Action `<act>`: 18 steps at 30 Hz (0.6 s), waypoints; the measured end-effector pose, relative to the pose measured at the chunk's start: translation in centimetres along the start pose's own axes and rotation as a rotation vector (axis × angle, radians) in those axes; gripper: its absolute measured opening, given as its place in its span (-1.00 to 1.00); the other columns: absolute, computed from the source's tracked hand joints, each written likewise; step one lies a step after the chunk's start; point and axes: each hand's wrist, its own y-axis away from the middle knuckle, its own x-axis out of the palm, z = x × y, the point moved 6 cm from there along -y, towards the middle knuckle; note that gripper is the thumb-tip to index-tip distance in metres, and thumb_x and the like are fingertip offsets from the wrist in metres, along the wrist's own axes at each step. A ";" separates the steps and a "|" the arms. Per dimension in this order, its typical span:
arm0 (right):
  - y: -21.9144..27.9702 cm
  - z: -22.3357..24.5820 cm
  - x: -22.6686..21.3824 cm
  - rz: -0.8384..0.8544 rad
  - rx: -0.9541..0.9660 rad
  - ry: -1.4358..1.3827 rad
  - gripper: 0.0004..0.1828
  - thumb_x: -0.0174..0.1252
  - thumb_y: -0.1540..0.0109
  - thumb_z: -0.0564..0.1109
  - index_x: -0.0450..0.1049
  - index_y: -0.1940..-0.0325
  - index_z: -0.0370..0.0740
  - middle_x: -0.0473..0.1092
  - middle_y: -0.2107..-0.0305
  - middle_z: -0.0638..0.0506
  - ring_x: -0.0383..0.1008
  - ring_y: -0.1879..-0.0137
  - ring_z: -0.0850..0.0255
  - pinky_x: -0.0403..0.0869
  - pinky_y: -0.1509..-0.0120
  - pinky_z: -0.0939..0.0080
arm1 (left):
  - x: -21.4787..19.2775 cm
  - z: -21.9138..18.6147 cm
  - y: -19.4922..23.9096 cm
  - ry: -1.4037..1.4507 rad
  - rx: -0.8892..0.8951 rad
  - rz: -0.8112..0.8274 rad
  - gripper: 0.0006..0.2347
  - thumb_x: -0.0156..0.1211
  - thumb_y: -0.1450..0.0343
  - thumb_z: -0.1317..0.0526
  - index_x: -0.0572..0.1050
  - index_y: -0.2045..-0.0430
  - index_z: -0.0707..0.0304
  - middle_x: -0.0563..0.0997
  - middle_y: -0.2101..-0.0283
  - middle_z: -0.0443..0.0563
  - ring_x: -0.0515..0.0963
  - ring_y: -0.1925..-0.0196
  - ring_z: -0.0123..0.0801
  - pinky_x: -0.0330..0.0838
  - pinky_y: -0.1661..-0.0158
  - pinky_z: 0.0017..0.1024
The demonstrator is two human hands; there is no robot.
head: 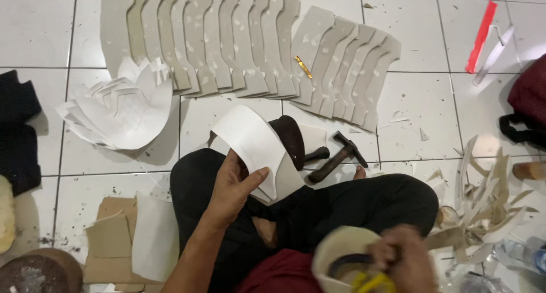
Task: The person sits on the floor and uses yellow scissors to trim a white shoe part. They then use a hammer to shape the part on a curved wooden block. The person also folds and presses a white piece of material with their hands.
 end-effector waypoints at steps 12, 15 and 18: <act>0.9 3.5 7.6 0.364 0.359 -0.269 -0.82 0.02 -0.17 -0.11 0.42 0.23 -0.24 0.52 0.23 -0.09 0.47 0.13 0.19 0.38 0.04 0.21 | -1.0 1.3 0.1 -0.144 -0.095 -0.185 -0.61 0.14 -0.25 0.36 0.36 0.02 0.37 0.55 0.09 0.12 0.51 0.08 -0.36 0.42 0.08 -0.47; 2.3 4.3 7.7 0.425 0.641 -0.534 -0.67 -0.04 -0.20 -0.23 0.20 -0.04 -0.31 0.40 0.43 -0.36 0.50 0.32 -0.11 0.47 0.15 0.00 | -0.5 0.9 -0.2 -0.533 -0.086 -0.161 -0.61 0.07 -0.29 0.23 0.32 -0.01 0.28 0.51 0.00 0.03 0.47 -0.04 -0.38 0.34 0.00 -0.48; 1.5 4.4 6.9 0.417 0.389 -0.558 -0.63 0.01 -0.17 -0.21 0.21 -0.04 -0.37 0.41 0.51 -0.31 0.52 0.39 -0.10 0.51 0.24 -0.03 | 0.0 1.4 -0.3 -0.838 -0.302 0.009 -0.66 -0.02 -0.32 0.09 0.33 0.07 0.23 0.54 0.08 0.02 0.50 0.04 -0.31 0.30 0.12 -0.42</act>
